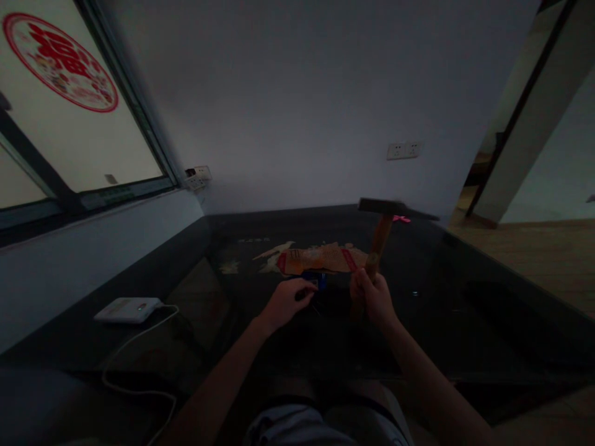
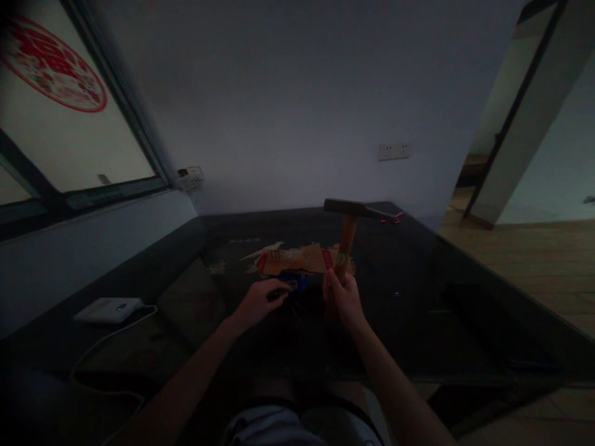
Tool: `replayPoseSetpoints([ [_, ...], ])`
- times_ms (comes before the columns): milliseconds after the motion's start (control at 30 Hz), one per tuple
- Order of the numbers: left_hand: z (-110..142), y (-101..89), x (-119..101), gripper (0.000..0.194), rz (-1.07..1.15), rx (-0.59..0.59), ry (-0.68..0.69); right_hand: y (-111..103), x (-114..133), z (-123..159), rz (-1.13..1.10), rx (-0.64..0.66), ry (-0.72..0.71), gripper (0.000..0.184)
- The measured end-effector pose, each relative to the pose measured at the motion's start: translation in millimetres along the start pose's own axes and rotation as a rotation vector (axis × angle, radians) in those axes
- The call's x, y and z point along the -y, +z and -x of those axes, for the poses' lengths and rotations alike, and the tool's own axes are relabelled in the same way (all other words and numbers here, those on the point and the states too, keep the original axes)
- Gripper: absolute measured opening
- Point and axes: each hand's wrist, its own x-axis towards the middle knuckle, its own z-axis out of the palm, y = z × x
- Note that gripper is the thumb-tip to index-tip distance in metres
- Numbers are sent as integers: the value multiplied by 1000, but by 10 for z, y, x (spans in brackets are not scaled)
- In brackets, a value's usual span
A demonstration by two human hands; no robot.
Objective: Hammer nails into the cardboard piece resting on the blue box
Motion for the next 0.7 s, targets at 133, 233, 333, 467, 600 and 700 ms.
replayPoseSetpoints([
  [133,-137,-256,133,12,38,-298,4,0,18,8,13,9,2,40],
  [233,-419,-349,338,13,174,-540,-88,-9,6,21,35,40,18,39],
  [333,-744,-315,531,15,382,-590,-123,-4,-13,37,94,84,23,38],
  [467,-971,-173,694,15,373,-478,-110,32,-35,57,173,77,33,36],
  [600,-955,-71,798,13,248,-417,-115,71,-58,75,197,70,44,33],
  [700,-917,-43,855,13,228,-399,-134,81,-79,83,223,87,51,31],
])
